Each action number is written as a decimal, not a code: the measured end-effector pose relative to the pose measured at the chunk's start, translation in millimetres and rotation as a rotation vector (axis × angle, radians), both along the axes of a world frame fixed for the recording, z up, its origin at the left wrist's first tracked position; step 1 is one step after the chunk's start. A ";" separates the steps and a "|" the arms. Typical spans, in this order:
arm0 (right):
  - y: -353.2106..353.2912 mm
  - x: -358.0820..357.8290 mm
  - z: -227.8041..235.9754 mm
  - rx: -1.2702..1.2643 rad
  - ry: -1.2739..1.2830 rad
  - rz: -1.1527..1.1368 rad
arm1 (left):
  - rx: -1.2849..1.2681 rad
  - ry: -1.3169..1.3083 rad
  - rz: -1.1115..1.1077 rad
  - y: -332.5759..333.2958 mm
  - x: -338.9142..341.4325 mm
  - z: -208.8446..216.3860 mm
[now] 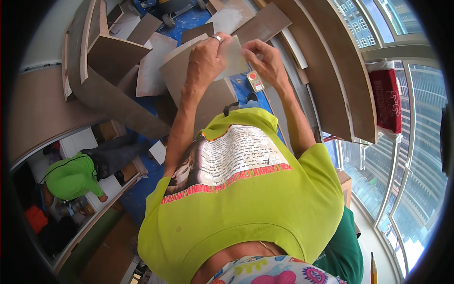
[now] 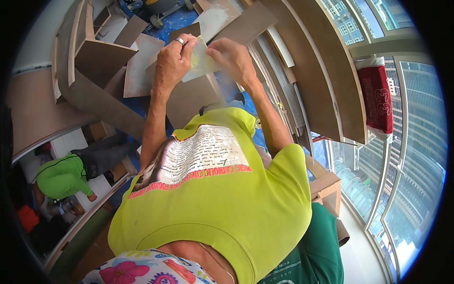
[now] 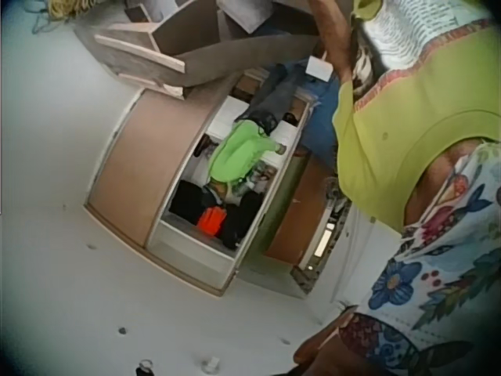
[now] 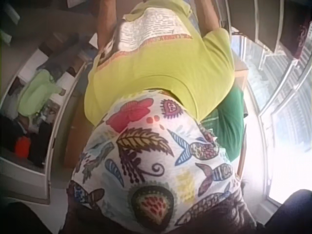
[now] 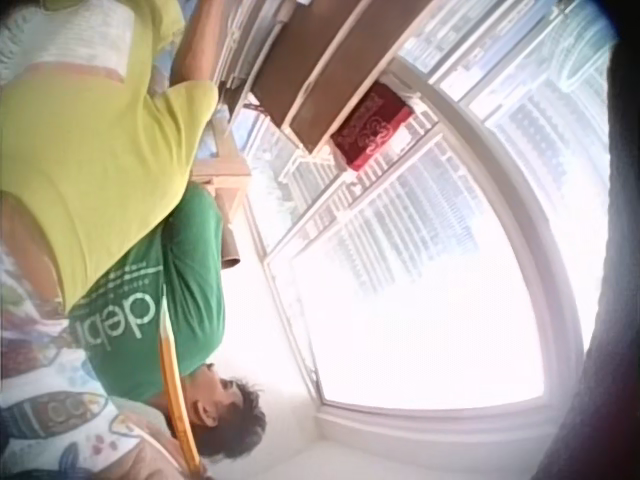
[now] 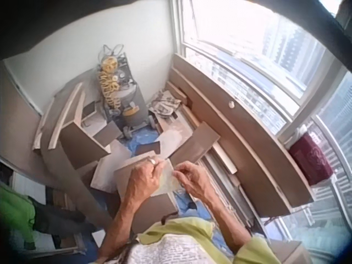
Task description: The person sits on the floor in a room under renovation, handling a small translucent sheet and a wooden panel. They apply adhesive to the panel and prepare to attach the sheet.
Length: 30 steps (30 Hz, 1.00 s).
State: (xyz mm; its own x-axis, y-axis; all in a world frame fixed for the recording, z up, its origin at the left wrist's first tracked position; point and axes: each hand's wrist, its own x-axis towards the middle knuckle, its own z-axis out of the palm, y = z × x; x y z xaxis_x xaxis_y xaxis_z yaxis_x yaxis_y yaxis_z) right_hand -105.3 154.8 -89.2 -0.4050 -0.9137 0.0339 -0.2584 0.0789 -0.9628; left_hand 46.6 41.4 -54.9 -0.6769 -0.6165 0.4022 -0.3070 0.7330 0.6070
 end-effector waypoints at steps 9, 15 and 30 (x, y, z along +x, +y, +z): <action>14.2 -10.1 -2.4 -0.179 0.837 0.159 | -0.092 -0.155 -0.100 8.2 1.4 -7.4; 13.5 -43.7 0.0 -0.086 0.457 -0.137 | -0.006 -0.133 -0.059 10.8 9.1 6.4; 14.7 2.0 -21.3 -0.323 0.376 -0.158 | 0.006 -0.269 -0.124 26.8 -15.4 -1.2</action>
State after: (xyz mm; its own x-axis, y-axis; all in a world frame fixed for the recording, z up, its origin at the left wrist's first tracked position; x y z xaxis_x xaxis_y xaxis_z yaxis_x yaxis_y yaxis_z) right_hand -103.3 169.5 -110.6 -0.4424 -0.7614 0.4738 -0.6002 -0.1412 -0.7873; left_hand 31.1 68.2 -56.1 -0.8288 -0.5245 0.1949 -0.3658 0.7715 0.5206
